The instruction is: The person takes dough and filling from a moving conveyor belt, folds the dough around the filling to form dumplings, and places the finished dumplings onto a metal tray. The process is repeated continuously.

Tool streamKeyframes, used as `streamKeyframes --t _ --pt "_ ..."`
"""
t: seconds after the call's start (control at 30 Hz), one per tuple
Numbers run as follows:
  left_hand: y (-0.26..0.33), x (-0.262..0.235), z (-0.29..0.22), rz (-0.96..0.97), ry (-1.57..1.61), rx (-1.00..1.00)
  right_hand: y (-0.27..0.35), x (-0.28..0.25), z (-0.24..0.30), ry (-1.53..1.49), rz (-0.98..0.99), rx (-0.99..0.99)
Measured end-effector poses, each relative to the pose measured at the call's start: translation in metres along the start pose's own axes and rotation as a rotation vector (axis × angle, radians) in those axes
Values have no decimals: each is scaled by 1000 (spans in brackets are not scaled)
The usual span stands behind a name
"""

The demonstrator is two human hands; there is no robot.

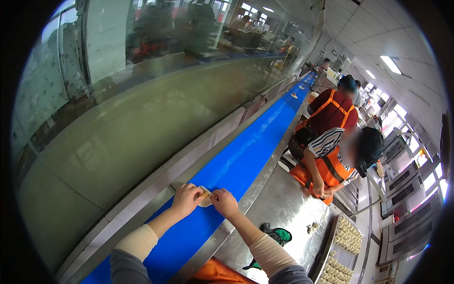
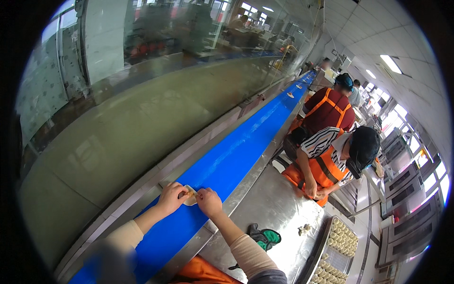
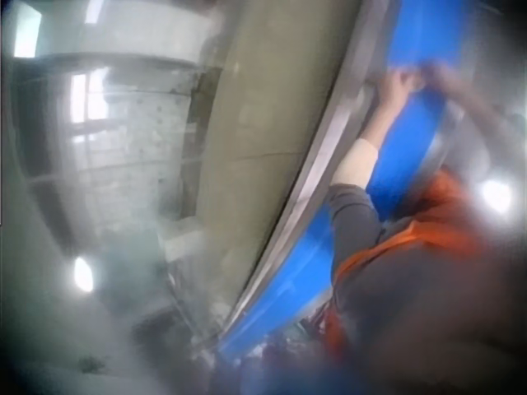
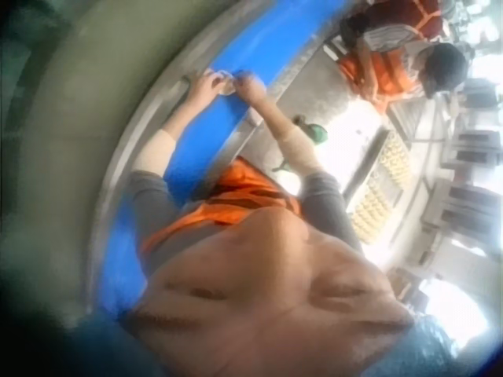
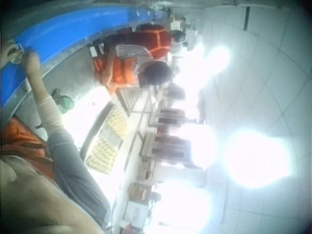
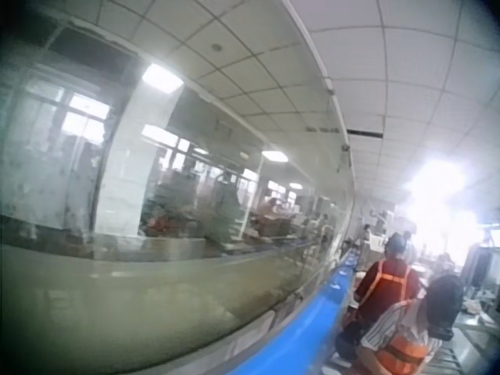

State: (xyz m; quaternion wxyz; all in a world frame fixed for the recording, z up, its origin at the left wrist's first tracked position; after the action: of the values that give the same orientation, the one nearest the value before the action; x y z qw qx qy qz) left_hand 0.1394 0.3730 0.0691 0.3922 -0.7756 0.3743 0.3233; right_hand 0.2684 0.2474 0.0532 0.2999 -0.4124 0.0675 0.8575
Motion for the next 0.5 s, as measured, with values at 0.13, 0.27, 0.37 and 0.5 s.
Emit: streamKeyframes --t 0.13,0.27,0.37,0.5 --pt "26 -15 3 -55 28 10 18 10 25 -285 -33 43" --pt "44 -21 -10 98 451 -278 54 24 24 -1209 158 503" --pt "46 -20 -41 121 571 -246 92 -3 19 -1389 111 507" --pt "69 -4 -74 116 792 -315 143 -57 45 -1454 -40 537"
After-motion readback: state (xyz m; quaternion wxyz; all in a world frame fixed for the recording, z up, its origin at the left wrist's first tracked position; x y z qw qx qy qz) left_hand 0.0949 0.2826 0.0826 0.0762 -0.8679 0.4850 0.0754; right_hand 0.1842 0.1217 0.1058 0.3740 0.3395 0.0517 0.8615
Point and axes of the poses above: each hand's wrist, its own y-axis away from the middle knuckle, its own x-axis out of the palm, z = x × y, the point moved 4 cm from there along -y, towards the middle knuckle, and after that the axes turned 10 degrees about -y, right-handed, at the moved point
